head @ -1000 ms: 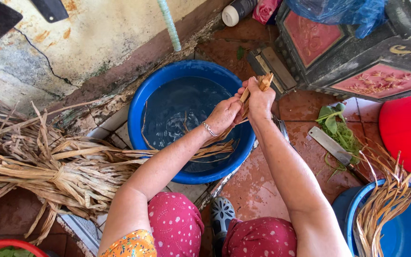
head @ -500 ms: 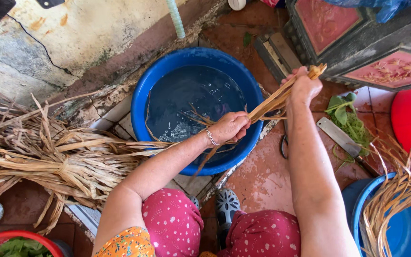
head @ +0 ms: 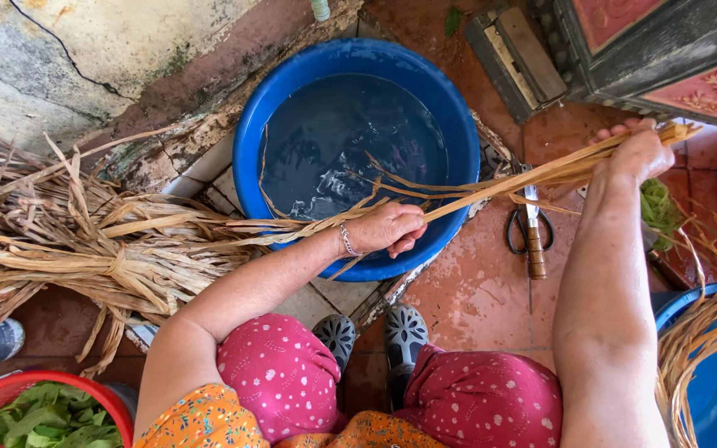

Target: The person sits on a tiled floor and repeatedly dips bundles of dried plant strips into a blue basin of water, then pulls them apart and places them into a second blue basin. The process is repeated continuously with the same materials.

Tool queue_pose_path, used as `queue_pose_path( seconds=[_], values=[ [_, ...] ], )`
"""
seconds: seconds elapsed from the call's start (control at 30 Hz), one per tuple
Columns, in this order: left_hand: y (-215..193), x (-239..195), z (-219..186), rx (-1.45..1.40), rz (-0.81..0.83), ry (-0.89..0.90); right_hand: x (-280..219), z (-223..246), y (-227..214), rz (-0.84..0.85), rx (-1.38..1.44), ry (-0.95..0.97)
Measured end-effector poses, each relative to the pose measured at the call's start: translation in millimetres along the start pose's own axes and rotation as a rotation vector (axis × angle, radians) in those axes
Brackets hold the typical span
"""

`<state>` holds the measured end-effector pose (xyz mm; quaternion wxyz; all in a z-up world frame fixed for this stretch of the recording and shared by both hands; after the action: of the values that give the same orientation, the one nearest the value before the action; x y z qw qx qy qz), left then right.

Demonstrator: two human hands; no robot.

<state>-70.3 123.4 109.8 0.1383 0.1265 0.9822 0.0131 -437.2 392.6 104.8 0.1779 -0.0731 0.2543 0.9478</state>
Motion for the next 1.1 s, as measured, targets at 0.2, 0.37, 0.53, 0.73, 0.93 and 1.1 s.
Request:
queue_pose_path(
  seconds=[0.2,0.37,0.53,0.73,0.93,1.1],
  values=[
    [4,-11,10,-0.031,0.080,-0.028,50,-6,-37,-0.083,0.036,0.040],
    [0,-26,15,-0.028,0.094,-0.017,95,7,-61,-0.102,-0.010,-0.023],
    [-4,-46,14,0.010,0.136,-0.047,124,14,-92,-0.066,0.030,0.074],
    [-9,-52,22,0.034,0.172,-0.074,131,19,-105,-0.025,0.072,0.041],
    [-74,-36,112,0.336,-0.097,-0.333,81,13,-49,0.165,0.028,0.036],
    [-170,-43,192,0.741,-0.610,-0.497,-25,12,36,0.464,-0.056,-0.054]
  ],
)
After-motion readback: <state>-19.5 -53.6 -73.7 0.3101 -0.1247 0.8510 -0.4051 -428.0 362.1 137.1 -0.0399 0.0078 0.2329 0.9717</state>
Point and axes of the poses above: each hand's wrist, its own x-axis towards the middle knuckle, its own y-axis out of the palm, z = x × y, the point moved 8 cm from there along x, towards the middle knuckle, and after that the axes turned 14 degrees about x, right-handed, at the moved point
